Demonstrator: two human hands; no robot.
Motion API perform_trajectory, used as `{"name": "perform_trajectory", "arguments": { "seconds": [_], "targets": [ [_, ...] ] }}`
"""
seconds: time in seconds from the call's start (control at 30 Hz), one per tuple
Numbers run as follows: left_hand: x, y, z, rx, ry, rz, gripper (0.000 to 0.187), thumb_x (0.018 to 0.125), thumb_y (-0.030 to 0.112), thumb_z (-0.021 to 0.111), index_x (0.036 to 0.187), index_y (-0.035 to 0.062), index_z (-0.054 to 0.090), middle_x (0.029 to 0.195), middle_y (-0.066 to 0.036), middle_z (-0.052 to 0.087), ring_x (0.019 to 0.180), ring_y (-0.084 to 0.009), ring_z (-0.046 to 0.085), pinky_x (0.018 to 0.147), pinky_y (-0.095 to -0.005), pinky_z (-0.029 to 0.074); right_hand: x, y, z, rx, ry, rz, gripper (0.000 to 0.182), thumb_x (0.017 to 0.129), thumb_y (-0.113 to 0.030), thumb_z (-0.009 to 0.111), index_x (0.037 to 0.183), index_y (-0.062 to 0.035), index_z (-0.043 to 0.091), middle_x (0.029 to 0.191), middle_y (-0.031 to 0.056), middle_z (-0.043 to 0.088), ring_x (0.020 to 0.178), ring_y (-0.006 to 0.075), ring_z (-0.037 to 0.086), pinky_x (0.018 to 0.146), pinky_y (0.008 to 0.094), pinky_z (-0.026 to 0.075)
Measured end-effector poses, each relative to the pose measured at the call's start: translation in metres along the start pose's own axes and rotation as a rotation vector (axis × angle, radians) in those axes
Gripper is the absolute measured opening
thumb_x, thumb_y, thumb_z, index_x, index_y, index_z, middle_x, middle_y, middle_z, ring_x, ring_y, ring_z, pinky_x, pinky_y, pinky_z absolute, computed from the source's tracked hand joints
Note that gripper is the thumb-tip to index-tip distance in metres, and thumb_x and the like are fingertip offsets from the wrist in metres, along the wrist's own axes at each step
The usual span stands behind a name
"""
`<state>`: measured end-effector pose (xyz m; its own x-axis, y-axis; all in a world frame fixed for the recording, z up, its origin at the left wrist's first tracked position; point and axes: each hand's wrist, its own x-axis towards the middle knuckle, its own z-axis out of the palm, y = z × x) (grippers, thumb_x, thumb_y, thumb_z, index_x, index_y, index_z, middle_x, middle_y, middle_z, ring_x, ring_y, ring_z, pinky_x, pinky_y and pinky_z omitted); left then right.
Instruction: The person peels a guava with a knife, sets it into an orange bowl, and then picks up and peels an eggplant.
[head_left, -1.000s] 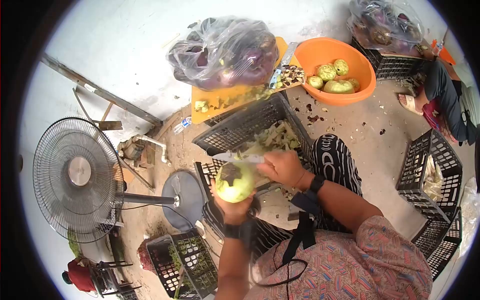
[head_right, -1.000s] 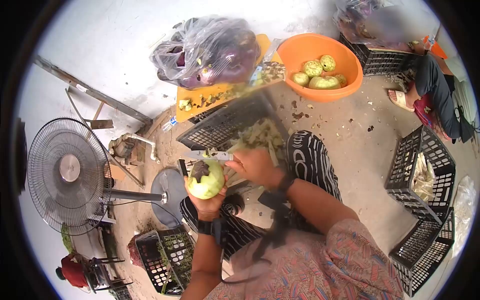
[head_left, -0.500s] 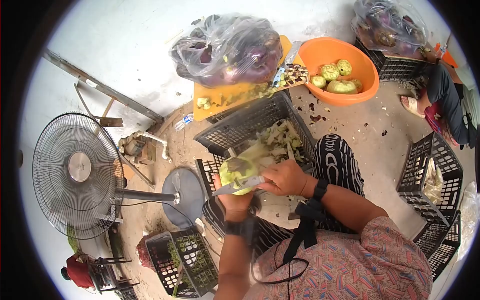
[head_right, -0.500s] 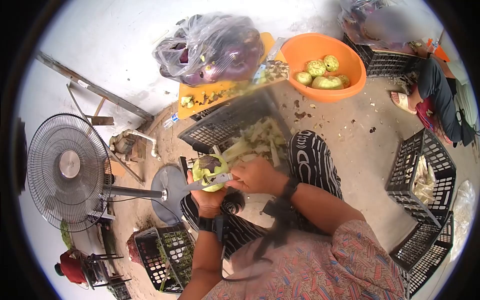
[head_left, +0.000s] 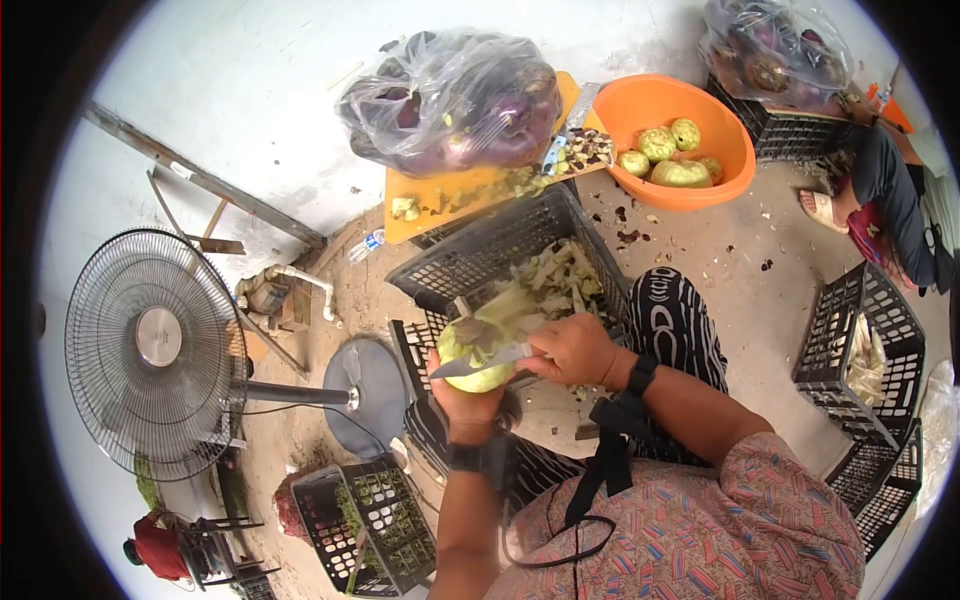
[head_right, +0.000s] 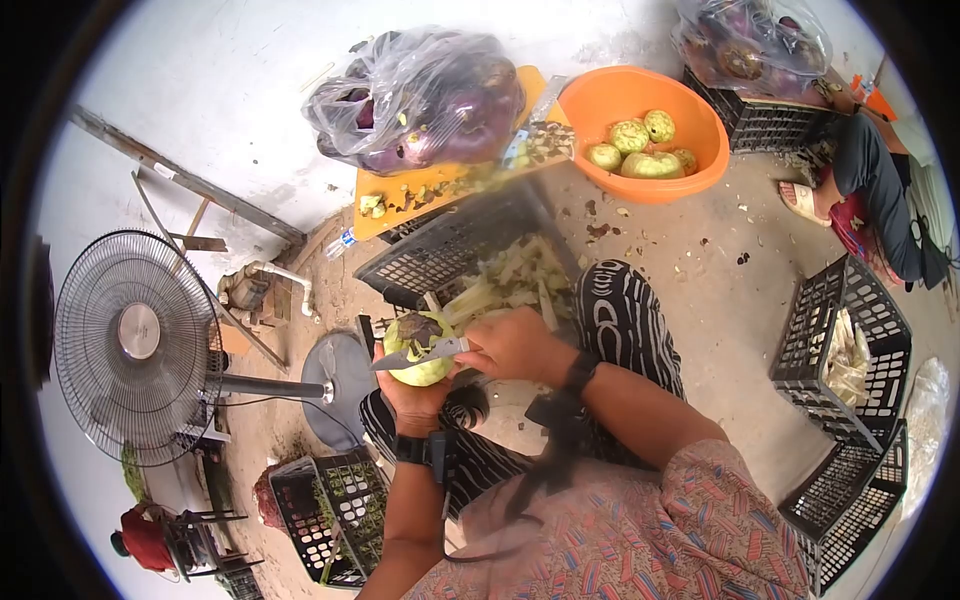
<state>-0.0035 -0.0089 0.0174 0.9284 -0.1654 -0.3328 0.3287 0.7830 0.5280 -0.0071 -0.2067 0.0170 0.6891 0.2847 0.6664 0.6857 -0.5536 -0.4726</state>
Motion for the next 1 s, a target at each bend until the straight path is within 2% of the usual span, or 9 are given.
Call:
{"name": "perform_trajectory", "arguments": {
  "seconds": [0.17, 0.37, 0.57, 0.67, 0.9, 0.97, 1.0],
  "targets": [
    [-0.003, 0.004, 0.001, 0.002, -0.064, -0.022, 0.062, 0.087, 0.06, 0.034, 0.124, 0.0134, 0.052, 0.121, -0.009, 0.057, 0.11, -0.0302, 0.053, 0.088, -0.0502, 0.045, 0.001, -0.005, -0.004, 0.028, -0.046, -0.01, 0.032, 0.079, -0.036, 0.068, 0.066, -0.0119, 0.052, 0.058, 0.0039, 0.053, 0.048, 0.0247, 0.055, 0.044, 0.0344, 0.042],
    [0.003, -0.001, -0.007, -0.001, -0.096, -0.017, 0.058, 0.09, 0.049, 0.034, 0.124, 0.0044, 0.051, 0.12, -0.013, 0.057, 0.11, -0.0311, 0.055, 0.098, -0.0451, 0.041, -0.001, -0.006, -0.001, 0.05, -0.046, -0.062, 0.031, 0.078, -0.035, 0.069, 0.066, -0.0122, 0.051, 0.058, 0.0036, 0.053, 0.048, 0.0247, 0.055, 0.044, 0.0347, 0.042],
    [-0.003, 0.0, -0.001, 0.0, -0.147, 0.061, 0.058, 0.089, 0.048, 0.036, 0.124, 0.0043, 0.051, 0.119, -0.014, 0.058, 0.108, -0.0314, 0.056, 0.095, -0.0468, 0.043, 0.0, -0.004, -0.003, 0.058, -0.069, -0.008, 0.032, 0.078, -0.035, 0.069, 0.065, -0.0121, 0.051, 0.056, 0.0031, 0.052, 0.048, 0.0245, 0.055, 0.044, 0.0345, 0.041],
    [-0.003, 0.001, -0.003, -0.014, -0.115, 0.051, 0.058, 0.089, 0.049, 0.036, 0.124, 0.0041, 0.051, 0.119, -0.014, 0.058, 0.108, -0.032, 0.056, 0.094, -0.0478, 0.043, 0.0, -0.004, -0.006, 0.038, -0.114, 0.001, 0.032, 0.082, -0.04, 0.063, 0.068, -0.013, 0.054, 0.061, 0.0048, 0.056, 0.053, 0.0264, 0.058, 0.046, 0.0371, 0.043],
    [-0.01, 0.008, -0.01, 0.026, -0.093, 0.027, 0.06, 0.089, 0.049, 0.037, 0.123, 0.0025, 0.051, 0.118, -0.015, 0.058, 0.107, -0.032, 0.056, 0.095, -0.0461, 0.044, 0.001, 0.003, -0.006, 0.089, -0.091, -0.015, 0.03, 0.082, -0.039, 0.064, 0.07, -0.0119, 0.057, 0.061, 0.0065, 0.058, 0.053, 0.0277, 0.058, 0.048, 0.0388, 0.043],
    [-0.02, 0.009, -0.01, 0.219, -0.039, 0.068, 0.058, 0.088, 0.047, 0.04, 0.12, 0.0001, 0.052, 0.116, -0.017, 0.059, 0.104, -0.0316, 0.058, 0.094, -0.0437, 0.045, 0.003, 0.012, -0.005, 0.047, -0.148, 0.199, 0.032, 0.082, -0.039, 0.063, 0.069, -0.0095, 0.059, 0.062, 0.0096, 0.058, 0.054, 0.0307, 0.057, 0.05, 0.0408, 0.043],
    [-0.021, 0.008, -0.008, 0.218, -0.041, 0.063, 0.058, 0.088, 0.047, 0.04, 0.12, 0.0001, 0.052, 0.116, -0.017, 0.059, 0.104, -0.0316, 0.058, 0.094, -0.0437, 0.045, 0.003, 0.011, -0.007, 0.044, -0.148, 0.203, 0.032, 0.082, -0.039, 0.063, 0.069, -0.0095, 0.059, 0.062, 0.0096, 0.058, 0.054, 0.0307, 0.057, 0.05, 0.0408, 0.043]
  ]
}}
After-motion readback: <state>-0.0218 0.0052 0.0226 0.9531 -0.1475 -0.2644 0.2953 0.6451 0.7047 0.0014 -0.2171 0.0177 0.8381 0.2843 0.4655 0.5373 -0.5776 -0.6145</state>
